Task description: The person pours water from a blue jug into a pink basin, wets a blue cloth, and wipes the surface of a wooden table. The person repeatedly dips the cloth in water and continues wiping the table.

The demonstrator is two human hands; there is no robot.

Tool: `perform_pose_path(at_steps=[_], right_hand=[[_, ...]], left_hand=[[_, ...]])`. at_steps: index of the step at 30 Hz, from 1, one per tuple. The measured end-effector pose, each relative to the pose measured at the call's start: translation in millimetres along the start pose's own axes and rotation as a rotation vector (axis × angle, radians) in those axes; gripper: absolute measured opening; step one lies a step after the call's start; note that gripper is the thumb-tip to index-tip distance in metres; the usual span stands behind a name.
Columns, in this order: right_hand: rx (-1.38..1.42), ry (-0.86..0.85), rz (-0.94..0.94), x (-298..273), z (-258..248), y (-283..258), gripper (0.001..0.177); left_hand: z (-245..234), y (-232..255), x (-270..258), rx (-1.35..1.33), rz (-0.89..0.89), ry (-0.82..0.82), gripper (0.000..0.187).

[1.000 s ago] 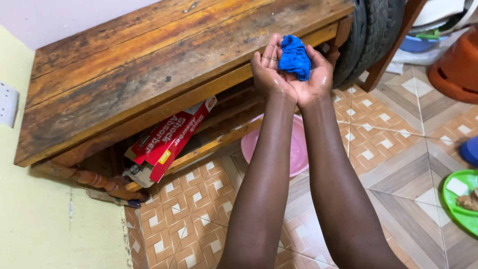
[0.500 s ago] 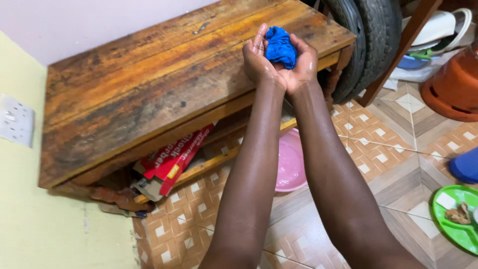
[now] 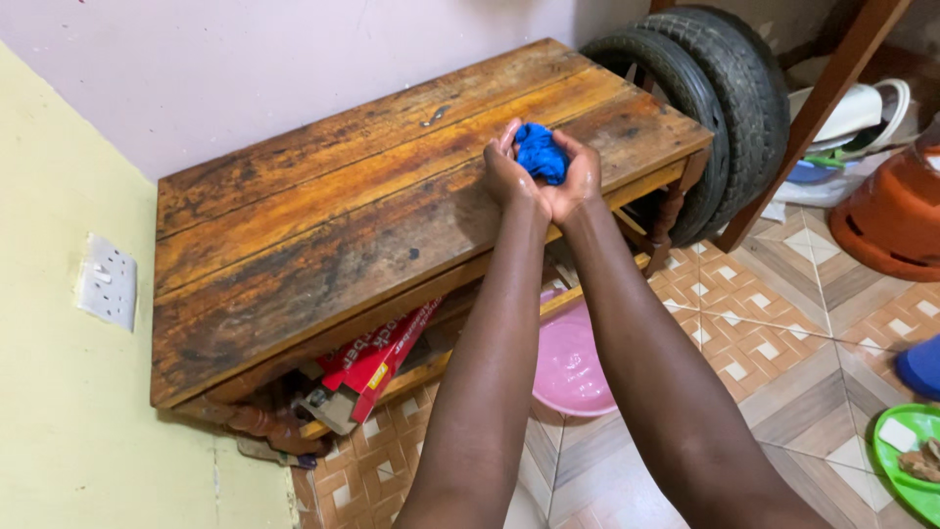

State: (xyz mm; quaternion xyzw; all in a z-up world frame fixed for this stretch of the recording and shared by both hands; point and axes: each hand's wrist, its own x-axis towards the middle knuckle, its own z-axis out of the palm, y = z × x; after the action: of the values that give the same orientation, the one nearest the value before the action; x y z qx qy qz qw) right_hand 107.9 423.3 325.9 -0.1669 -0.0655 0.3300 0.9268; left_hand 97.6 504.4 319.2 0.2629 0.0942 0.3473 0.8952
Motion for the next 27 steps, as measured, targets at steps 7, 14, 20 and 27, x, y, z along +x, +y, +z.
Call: perform_pose_path(at_steps=[7, 14, 20, 27], right_hand=[[-0.048, 0.004, 0.046, 23, -1, 32, 0.03], [-0.257, -0.069, -0.042, 49, -12, 61, 0.038], [-0.386, 0.012, -0.065, 75, 5, 85, 0.041], [-0.529, 0.094, -0.112, 82, 54, 88, 0.046]], left_hand=[[-15, 31, -3, 0.198, 0.089, 0.175, 0.03], [-67, 28, 32, 0.456, 0.206, -0.092, 0.04], [-67, 96, 20, 1.093, 0.276, 0.158, 0.038], [-44, 155, 31, 1.3, 0.237, 0.184, 0.022]])
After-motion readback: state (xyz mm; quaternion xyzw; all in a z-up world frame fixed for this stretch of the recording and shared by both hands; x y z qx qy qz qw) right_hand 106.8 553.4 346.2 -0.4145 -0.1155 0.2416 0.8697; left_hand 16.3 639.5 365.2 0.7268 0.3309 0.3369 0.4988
